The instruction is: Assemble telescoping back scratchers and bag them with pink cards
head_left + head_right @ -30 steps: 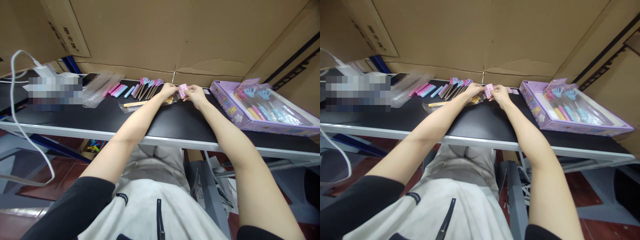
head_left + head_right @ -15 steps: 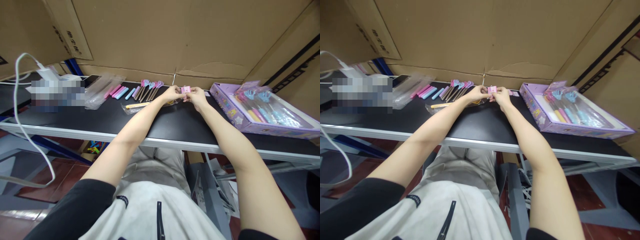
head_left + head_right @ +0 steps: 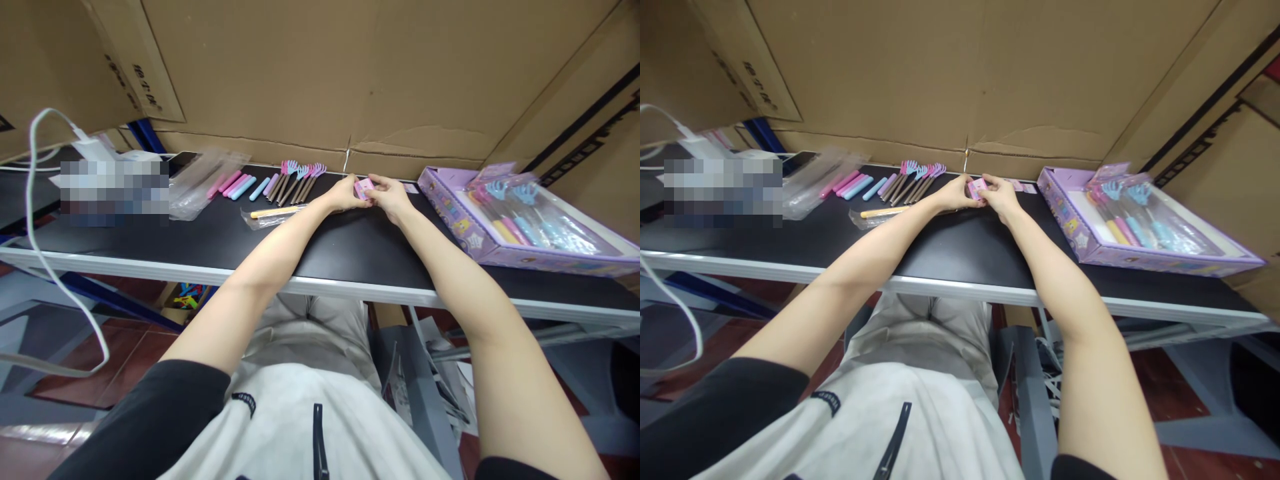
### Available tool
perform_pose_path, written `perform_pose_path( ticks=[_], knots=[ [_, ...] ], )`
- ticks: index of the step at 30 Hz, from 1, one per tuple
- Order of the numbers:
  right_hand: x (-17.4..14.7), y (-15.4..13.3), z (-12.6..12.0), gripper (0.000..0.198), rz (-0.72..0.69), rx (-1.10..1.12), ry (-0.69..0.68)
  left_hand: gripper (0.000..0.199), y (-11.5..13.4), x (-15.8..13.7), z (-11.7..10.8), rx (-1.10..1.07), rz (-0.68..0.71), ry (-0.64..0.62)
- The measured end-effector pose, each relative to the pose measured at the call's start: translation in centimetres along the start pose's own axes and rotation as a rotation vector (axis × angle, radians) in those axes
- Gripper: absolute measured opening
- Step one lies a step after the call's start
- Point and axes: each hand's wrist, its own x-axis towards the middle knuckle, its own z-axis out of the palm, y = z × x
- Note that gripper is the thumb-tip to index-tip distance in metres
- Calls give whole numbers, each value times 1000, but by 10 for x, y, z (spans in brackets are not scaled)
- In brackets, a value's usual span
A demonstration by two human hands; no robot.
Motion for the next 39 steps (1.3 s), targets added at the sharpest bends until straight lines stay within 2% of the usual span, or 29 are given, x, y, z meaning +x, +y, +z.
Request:
perform_pose_path(
  ticks=[3, 7, 17, 27, 31, 39],
  knots=[
    [2, 2, -1, 62, -3, -13, -12, 49, 2, -1, -1, 59, -31, -24],
    [6, 7, -3, 59, -22, -32, -50, 44, -1, 2, -2, 139, -40, -27],
    [3, 1, -1, 54, 16, -17, -55, 46, -15, 10, 0, 92, 90, -11],
    [-8, -18, 1, 26, 49, -66, 57, 54, -20, 11, 2, 75, 74, 2],
    [-6, -16, 0, 26, 74, -53, 86, 55, -23, 13, 1, 69, 68, 19],
    [-2, -11, -3, 26, 27, -60, 81, 55, -19, 11, -1, 63, 57, 15]
  ],
)
